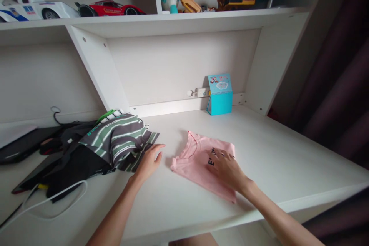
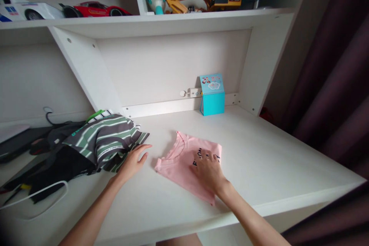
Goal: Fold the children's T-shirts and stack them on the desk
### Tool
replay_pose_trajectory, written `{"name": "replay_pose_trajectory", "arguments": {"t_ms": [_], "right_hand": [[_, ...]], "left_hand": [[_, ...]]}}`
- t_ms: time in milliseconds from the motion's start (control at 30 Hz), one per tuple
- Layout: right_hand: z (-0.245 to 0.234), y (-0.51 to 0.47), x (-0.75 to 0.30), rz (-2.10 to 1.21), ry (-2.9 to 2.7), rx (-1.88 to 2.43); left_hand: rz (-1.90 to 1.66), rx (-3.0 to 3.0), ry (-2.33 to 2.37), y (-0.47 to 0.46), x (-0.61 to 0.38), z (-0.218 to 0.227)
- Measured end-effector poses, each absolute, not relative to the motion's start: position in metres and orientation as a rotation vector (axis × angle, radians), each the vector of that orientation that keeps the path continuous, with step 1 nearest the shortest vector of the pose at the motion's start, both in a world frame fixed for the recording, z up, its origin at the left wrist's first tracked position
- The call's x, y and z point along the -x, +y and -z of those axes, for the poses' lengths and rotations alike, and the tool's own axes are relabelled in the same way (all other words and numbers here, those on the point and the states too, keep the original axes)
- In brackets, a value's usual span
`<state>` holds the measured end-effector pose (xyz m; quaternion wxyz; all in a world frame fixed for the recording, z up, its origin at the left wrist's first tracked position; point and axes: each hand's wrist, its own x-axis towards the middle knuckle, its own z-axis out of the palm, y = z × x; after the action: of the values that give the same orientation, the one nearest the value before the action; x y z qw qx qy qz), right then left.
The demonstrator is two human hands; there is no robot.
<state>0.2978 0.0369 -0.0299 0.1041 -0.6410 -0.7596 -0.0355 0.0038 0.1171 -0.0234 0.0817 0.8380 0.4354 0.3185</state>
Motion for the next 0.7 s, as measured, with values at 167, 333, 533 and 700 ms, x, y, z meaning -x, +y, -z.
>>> {"name": "replay_pose_trajectory", "arguments": {"t_ms": [167, 333, 533, 700], "right_hand": [[0.01, 0.082, -0.29, -0.073, -2.314, 1.808], [0.025, 0.139, -0.262, -0.248, -2.418, 1.732], [0.03, 0.125, -0.25, -0.201, -2.346, 1.79], [0.034, 0.072, -0.266, -0.168, -2.403, 1.742]], "left_hand": [[-0.978, -2.487, 1.189, 0.112, -0.018, 0.025], [-0.932, -2.468, 1.106, 0.097, -0.03, 0.022], [-0.698, -2.545, 1.044, 0.095, -0.035, 0.023], [-0.63, -2.629, 1.12, 0.097, -0.032, 0.025]]}}
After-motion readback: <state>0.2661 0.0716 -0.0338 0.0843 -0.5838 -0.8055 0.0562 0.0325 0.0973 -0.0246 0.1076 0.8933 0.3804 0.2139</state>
